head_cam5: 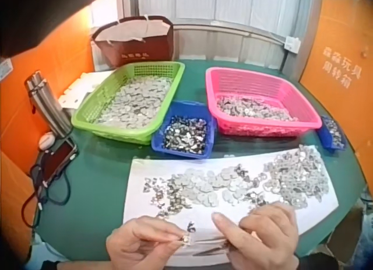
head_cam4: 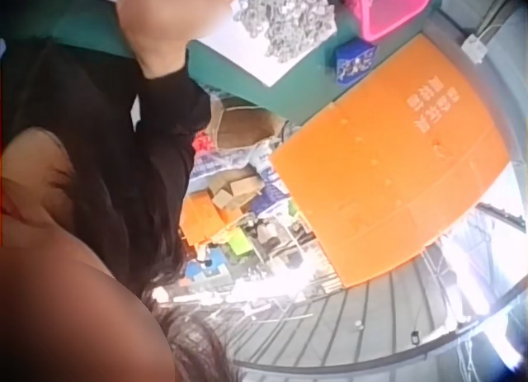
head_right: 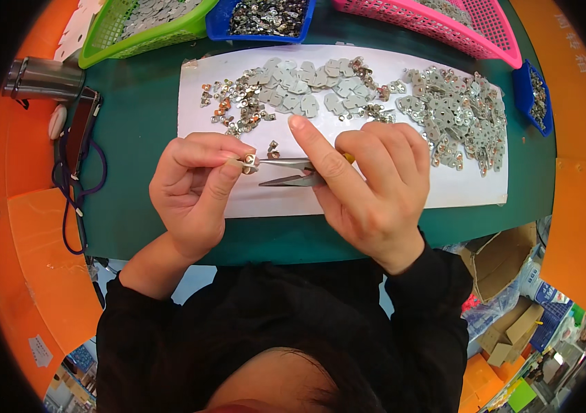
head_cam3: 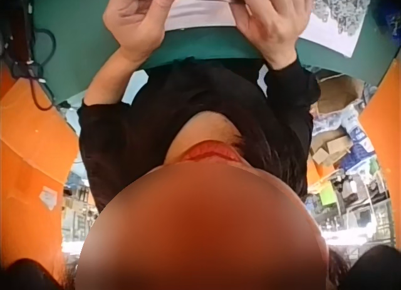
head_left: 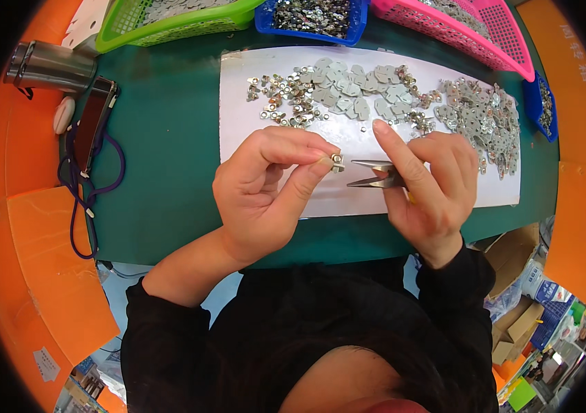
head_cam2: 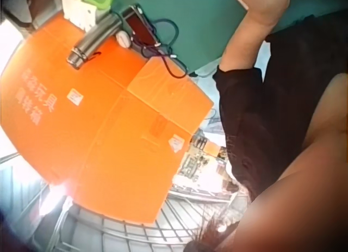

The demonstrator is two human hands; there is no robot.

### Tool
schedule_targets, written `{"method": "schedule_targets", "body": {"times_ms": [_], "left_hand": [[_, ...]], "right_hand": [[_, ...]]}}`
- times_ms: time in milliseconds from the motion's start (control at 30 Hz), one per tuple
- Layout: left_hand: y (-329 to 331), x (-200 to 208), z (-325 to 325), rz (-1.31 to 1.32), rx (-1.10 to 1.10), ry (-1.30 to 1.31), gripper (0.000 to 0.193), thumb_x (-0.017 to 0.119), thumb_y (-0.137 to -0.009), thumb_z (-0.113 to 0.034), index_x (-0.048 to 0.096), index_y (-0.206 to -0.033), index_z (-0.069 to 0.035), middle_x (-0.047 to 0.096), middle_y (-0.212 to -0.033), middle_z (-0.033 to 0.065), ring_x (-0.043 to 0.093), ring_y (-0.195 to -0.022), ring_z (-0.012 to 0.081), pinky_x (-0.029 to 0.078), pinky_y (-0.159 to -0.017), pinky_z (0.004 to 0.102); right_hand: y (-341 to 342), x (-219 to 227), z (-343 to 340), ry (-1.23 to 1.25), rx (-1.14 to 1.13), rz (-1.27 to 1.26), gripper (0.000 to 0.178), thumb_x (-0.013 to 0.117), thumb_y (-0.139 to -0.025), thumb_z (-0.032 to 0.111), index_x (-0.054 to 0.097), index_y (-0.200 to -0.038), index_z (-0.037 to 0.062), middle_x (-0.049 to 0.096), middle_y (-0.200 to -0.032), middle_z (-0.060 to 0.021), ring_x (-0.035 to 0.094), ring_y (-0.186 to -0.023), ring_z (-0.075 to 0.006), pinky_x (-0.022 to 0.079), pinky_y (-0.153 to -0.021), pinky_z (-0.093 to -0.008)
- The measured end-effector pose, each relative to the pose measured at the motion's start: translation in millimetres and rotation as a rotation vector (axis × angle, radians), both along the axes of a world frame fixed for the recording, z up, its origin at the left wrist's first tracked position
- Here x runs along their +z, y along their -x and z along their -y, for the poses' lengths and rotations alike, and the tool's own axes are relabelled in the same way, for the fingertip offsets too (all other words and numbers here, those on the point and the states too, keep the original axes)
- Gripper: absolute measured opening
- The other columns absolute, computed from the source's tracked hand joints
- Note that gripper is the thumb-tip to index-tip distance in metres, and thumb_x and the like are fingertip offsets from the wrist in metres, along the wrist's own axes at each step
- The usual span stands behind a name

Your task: Assemble small metal and plastic components at a workbench using pliers.

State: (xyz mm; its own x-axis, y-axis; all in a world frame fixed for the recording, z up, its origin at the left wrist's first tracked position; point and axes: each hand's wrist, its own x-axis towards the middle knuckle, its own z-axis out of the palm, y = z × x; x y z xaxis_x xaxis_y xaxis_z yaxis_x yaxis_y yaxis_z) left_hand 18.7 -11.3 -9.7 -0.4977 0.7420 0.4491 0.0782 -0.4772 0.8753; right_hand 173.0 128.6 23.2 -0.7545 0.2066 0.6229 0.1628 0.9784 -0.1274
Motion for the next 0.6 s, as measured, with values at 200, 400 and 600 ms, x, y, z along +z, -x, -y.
{"method": "schedule_targets", "body": {"times_ms": [200,400,600], "left_hand": [[-4,0,-1,-0.182,0.089,0.006,0.017,0.067,-0.085,0.012,0.061,-0.098,0.002,0.069,-0.097,0.017,0.068,-0.088,0.0203,0.053,-0.077,0.0287],[-3,-4,-1,-0.253,0.125,0.01,0.02,0.072,-0.081,0.01,0.063,-0.096,0.001,0.071,-0.095,0.0156,0.069,-0.083,0.0204,0.054,-0.071,0.027],[-2,-3,-1,-0.283,0.139,0.011,0.021,0.073,-0.08,0.01,0.064,-0.096,0.0,0.071,-0.093,0.0154,0.07,-0.082,0.02,0.055,-0.07,0.0274]], "right_hand": [[-2,8,-3,-0.132,-0.006,0.044,0.061,0.071,-0.054,0.001,0.074,-0.114,0.0128,0.05,-0.076,-0.0003,0.054,-0.074,-0.0198,0.043,-0.074,-0.0353],[-7,6,-4,-0.151,-0.016,0.095,0.059,0.074,-0.055,0.005,0.074,-0.114,0.0134,0.048,-0.074,0.0012,0.052,-0.071,-0.0178,0.041,-0.07,-0.0339],[-7,9,-2,-0.137,-0.013,0.111,0.057,0.074,-0.057,0.005,0.074,-0.114,0.0138,0.046,-0.072,0.0012,0.051,-0.069,-0.0174,0.04,-0.068,-0.0328]]}}
